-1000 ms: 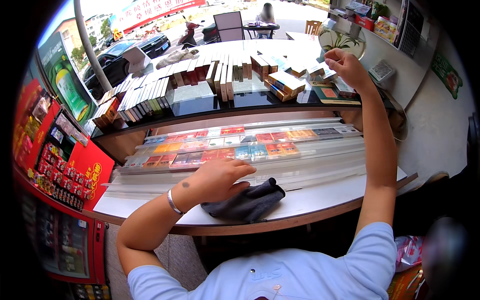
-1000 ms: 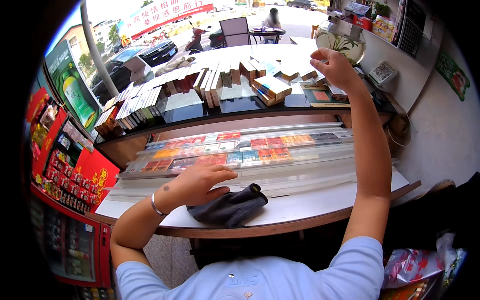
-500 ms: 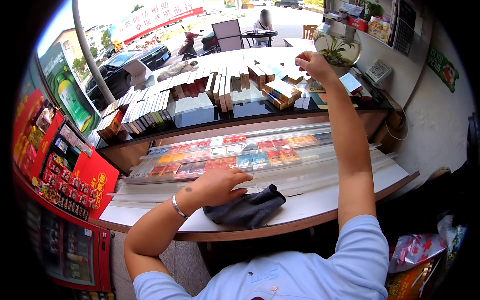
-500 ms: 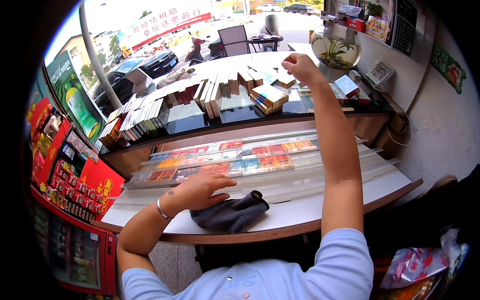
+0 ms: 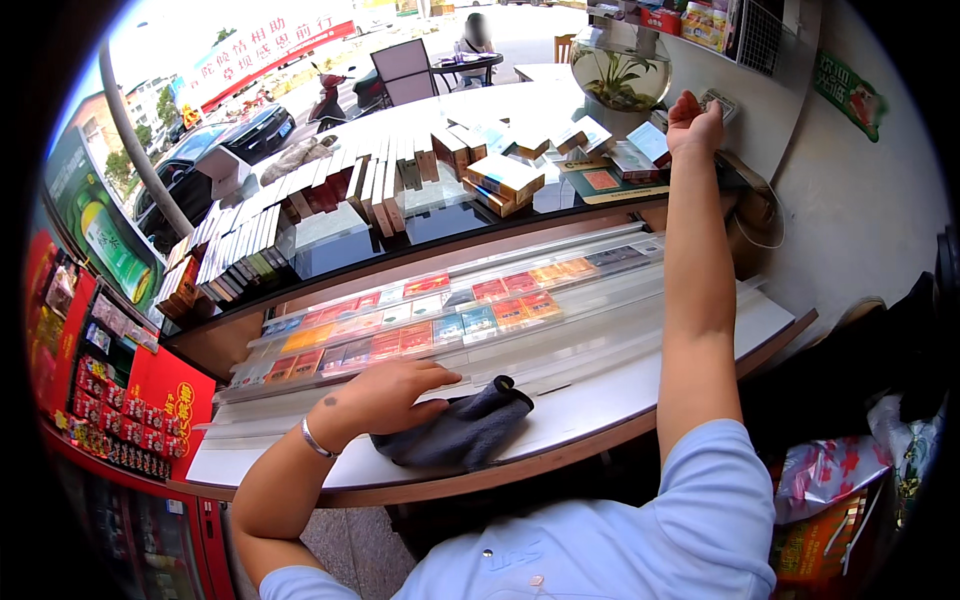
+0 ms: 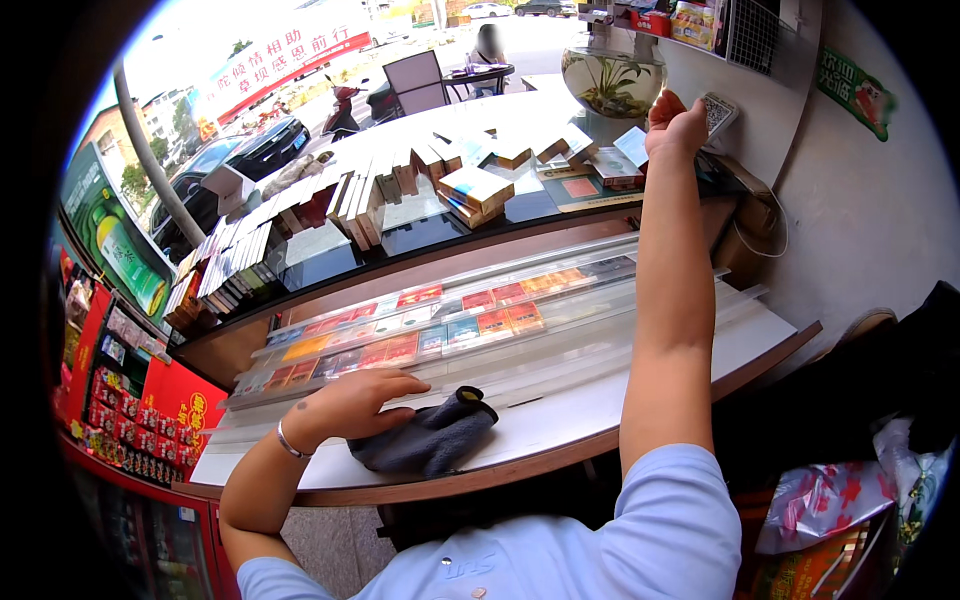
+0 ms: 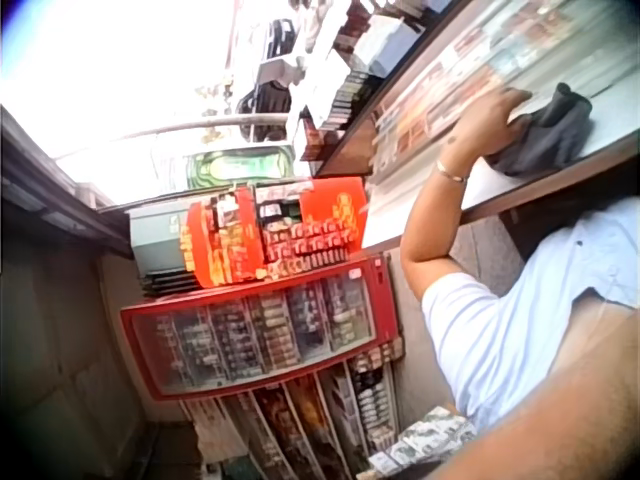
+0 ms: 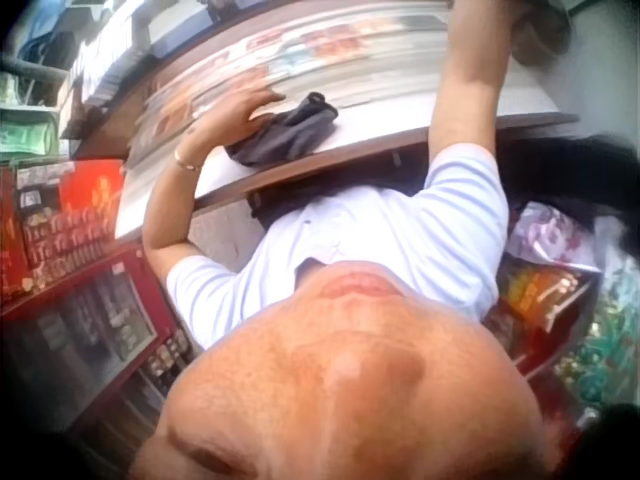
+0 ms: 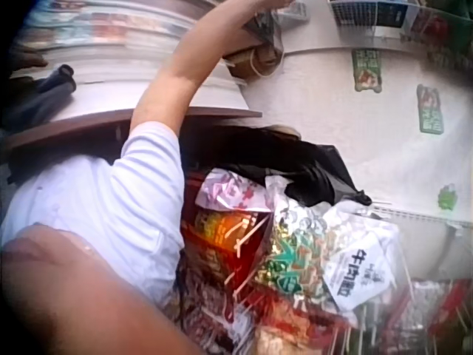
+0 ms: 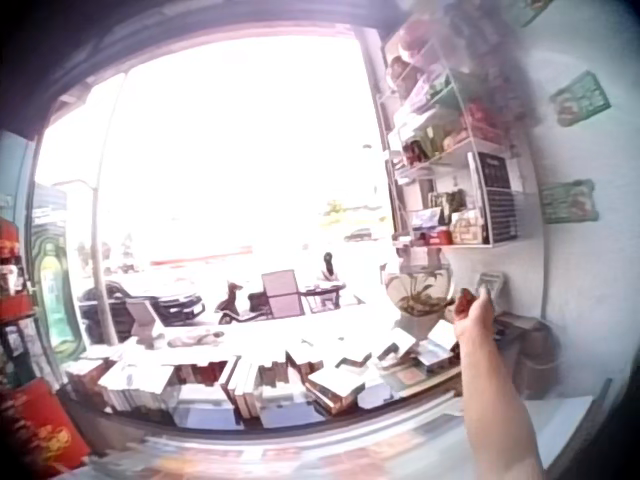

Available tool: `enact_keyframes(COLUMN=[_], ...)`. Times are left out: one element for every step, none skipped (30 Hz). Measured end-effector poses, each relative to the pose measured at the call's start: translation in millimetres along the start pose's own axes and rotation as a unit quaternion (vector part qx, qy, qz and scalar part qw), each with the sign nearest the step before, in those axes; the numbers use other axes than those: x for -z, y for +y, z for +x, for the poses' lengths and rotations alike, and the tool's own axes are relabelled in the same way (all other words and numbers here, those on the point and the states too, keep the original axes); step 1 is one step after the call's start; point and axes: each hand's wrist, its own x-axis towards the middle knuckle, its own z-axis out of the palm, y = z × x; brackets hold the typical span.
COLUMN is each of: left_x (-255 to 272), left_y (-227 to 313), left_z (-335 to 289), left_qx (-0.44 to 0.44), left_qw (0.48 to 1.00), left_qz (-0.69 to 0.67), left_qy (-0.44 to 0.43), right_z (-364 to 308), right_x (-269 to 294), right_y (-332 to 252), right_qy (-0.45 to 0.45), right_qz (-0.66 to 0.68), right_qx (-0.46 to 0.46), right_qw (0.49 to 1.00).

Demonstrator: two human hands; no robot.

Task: The person repeatedly wipes individual cigarette boxes with a dark cloth and places them back into a glass display case. The person handles the boxes one at a time, wiping each box before returning it to the display.

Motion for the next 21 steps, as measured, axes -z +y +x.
enact_keyframes(left_x=[0.4,0.9,2.5,3.7,4.4,3.2,2.2,1.2,-0.1,-1.0,-0.7,0.6,1.0,0.1,0.0,0.0,0.6,0.6,0.9,1.6,2.8], left_y=[-0.2,0.5,2.1,3.1,3.6,2.6,1.3,-0.8,-2.1,-3.1,-3.0,-2.5,-2.7,-4.2,-5.1,-5.3,-4.5,-4.6,-4.6,-4.0,-3.2], left_z=[0.4,1.0,-0.6,-1.8,-2.8,-2.5,-2.1,-1.6,-1.0,-0.3,0.3,0.6,0.9,1.0,0.0,-0.6,-0.7,-1.0,-1.3,-1.6,-1.7], left_qx=[0.001,0.001,0.007,0.012,0.014,0.012,0.011,0.007,0.004,0.001,0.002,0.005,0.007,0.005,0.004,0.003,0.004,0.006,0.008,0.01,0.01], left_qw=[1.0,1.0,1.0,1.0,1.0,1.0,1.0,1.0,1.0,1.0,1.0,1.0,1.0,1.0,1.0,1.0,1.0,1.0,1.0,1.0,1.0], left_qz=[-0.001,-0.002,-0.002,-0.001,-0.001,-0.004,-0.007,-0.007,-0.008,-0.008,-0.009,-0.009,-0.009,-0.011,-0.011,-0.011,-0.009,-0.008,-0.008,-0.006,-0.004], left_qy=[0.001,-0.002,-0.005,-0.009,-0.009,-0.01,-0.011,-0.01,-0.009,-0.008,-0.008,-0.008,-0.008,-0.006,-0.003,0.0,0.001,0.002,0.004,0.004,0.006], right_z=[10.5,17.1,7.7,11.6,15.8,19.4,23.4,27.3,29.7,32.3,35.5,33.6,31.4,29.2,27.1,22.7,22.0,22.3,22.7,23.2,25.4], right_x=[7.4,12.7,11.8,15.8,20.4,26.3,31.1,35.4,38.4,40.7,41.5,40.9,39.8,38.5,36.6,34.6,35.0,36.8,39.0,41.4,43.1], right_y=[-7.2,-15.6,-24.0,-27.4,-31.9,-38.3,-42.6,-45.2,-48.4,-50.6,-51.5,-47.9,-42.2,-36.7,-30.2,-24.2,-21.1,-16.6,-14.1,-12.8,-14.5], right_qy=[0.022,0.044,0.064,0.066,0.068,0.071,0.067,0.042,0.017,-0.008,-0.012,-0.028,-0.045,-0.061,-0.067,-0.075,-0.095,-0.115,-0.11,-0.105,-0.101], right_qz=[0.018,0.036,0.042,0.043,0.043,0.04,0.032,0.015,-0.003,-0.02,-0.042,-0.057,-0.073,-0.088,-0.111,-0.128,-0.135,-0.144,-0.135,-0.126,-0.117], right_qx=[0.009,0.018,0.023,0.025,0.027,0.032,0.031,0.024,0.017,0.009,-0.007,-0.012,-0.017,-0.022,-0.042,-0.05,-0.071,-0.093,-0.098,-0.103,-0.106], right_qw=[1.0,0.998,0.997,0.997,0.996,0.996,0.997,0.999,1.0,1.0,0.999,0.998,0.996,0.994,0.991,0.988,0.984,0.978,0.98,0.981,0.982])
